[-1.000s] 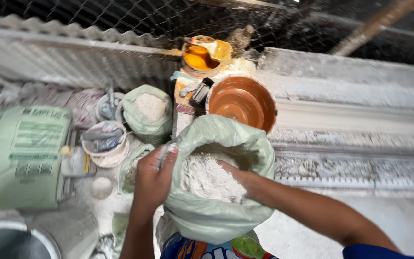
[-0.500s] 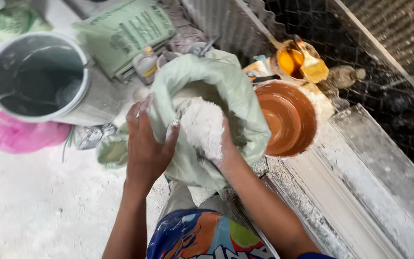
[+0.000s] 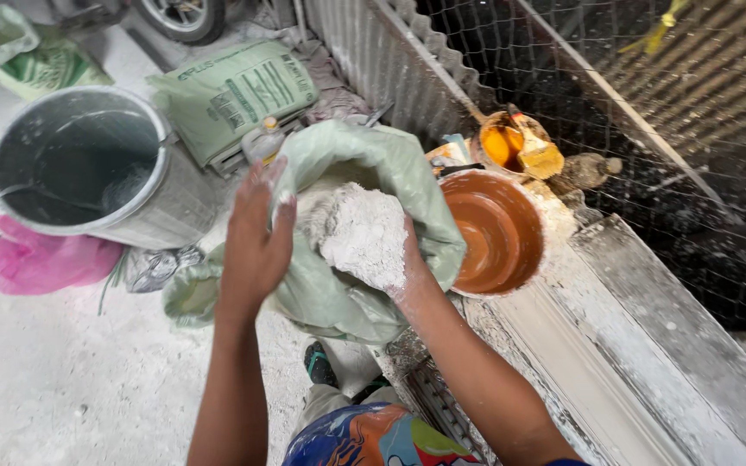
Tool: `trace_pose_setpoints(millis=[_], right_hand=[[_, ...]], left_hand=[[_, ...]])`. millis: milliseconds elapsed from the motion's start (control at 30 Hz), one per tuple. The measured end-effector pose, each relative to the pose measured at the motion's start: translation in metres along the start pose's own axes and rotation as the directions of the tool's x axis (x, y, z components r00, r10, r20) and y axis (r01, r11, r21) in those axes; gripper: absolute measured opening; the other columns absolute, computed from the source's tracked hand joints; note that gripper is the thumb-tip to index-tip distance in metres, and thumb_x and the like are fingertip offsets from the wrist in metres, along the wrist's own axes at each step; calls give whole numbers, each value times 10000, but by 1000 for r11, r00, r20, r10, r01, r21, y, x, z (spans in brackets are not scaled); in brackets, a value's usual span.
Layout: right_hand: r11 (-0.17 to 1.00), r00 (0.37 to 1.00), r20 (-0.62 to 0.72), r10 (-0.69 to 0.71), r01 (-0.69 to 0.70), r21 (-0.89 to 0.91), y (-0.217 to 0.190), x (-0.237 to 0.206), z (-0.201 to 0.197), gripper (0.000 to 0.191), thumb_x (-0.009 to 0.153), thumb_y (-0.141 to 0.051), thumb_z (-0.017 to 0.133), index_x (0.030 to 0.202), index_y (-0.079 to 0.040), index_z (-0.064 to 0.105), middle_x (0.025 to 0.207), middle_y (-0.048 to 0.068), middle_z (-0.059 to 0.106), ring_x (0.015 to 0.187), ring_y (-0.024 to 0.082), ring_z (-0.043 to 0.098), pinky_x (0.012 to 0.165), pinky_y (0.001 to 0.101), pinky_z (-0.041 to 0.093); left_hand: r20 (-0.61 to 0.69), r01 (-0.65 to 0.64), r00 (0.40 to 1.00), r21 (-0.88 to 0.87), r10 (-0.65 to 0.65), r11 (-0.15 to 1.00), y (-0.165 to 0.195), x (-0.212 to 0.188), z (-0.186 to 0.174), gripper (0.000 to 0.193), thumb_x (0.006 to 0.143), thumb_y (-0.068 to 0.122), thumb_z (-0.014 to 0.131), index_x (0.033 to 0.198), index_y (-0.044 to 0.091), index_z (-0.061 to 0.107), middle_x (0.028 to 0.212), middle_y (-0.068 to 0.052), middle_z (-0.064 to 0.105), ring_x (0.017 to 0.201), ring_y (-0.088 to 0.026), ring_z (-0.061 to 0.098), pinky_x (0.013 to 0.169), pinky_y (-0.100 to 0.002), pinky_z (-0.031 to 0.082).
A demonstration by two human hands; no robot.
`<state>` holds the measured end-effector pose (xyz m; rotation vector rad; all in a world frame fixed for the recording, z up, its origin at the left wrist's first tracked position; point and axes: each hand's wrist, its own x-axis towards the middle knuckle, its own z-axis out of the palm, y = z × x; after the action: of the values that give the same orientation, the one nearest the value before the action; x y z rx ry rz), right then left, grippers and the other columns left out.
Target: The person scoops white plaster powder from a plastic-lined sack into a bowl, mixes it with water by hand, then uses a small trowel to spread and smooth the plaster paste over long decorative molding pieces laid on the workbench, working along their surfaces.
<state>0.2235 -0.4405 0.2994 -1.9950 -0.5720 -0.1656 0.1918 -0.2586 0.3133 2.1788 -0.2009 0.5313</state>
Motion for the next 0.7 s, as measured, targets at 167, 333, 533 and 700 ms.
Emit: trace_pose_setpoints(millis=[167, 333, 533, 700], right_hand=[[615, 979, 11, 202, -136, 777, -13, 1, -41, 212, 904, -225, 646, 1075, -103, 671, 1022, 89, 703, 935, 243, 661, 844, 374, 543], [738, 877, -279, 392, -118, 664, 31, -16, -94, 234, 959, -211, 571, 1098, -69, 694, 1029, 85, 732, 966, 217, 698, 843, 349, 576], [206, 740, -43, 672, -131, 970, 152, -75, -150, 393, 1024, -276, 454, 1261, -24, 641, 1192, 141, 694, 1040, 247, 680, 891, 381, 565], [232, 663, 53, 747, -334, 914, 254, -110, -147, 517, 1063, -371, 390, 1377, 1, 566, 1339, 187, 643, 1147, 287, 661, 983, 431, 537]], left_hand=[[99, -23, 995, 47, 18, 999, 2, 61, 15, 397, 1105, 307, 486, 1414, 84, 595, 1542, -323, 468, 1434, -476, 440, 1160, -508, 375], [182, 3, 983, 117, -24, 993, 4, 82, 31, 454, 1036, 321, 541, 1429, 104, 611, 1468, -322, 488, 1374, -490, 440, 1090, -513, 386], [121, 6, 992, 183, -29, 983, 11, 61, 30, 470, 1085, 282, 573, 1467, 10, 539, 1533, -358, 438, 1419, -517, 420, 1148, -544, 364], [56, -13, 998, 265, -2, 964, 19, 26, 27, 647, 1016, 276, 671, 1530, -35, 431, 1553, -412, 350, 1455, -567, 381, 1151, -587, 362]])
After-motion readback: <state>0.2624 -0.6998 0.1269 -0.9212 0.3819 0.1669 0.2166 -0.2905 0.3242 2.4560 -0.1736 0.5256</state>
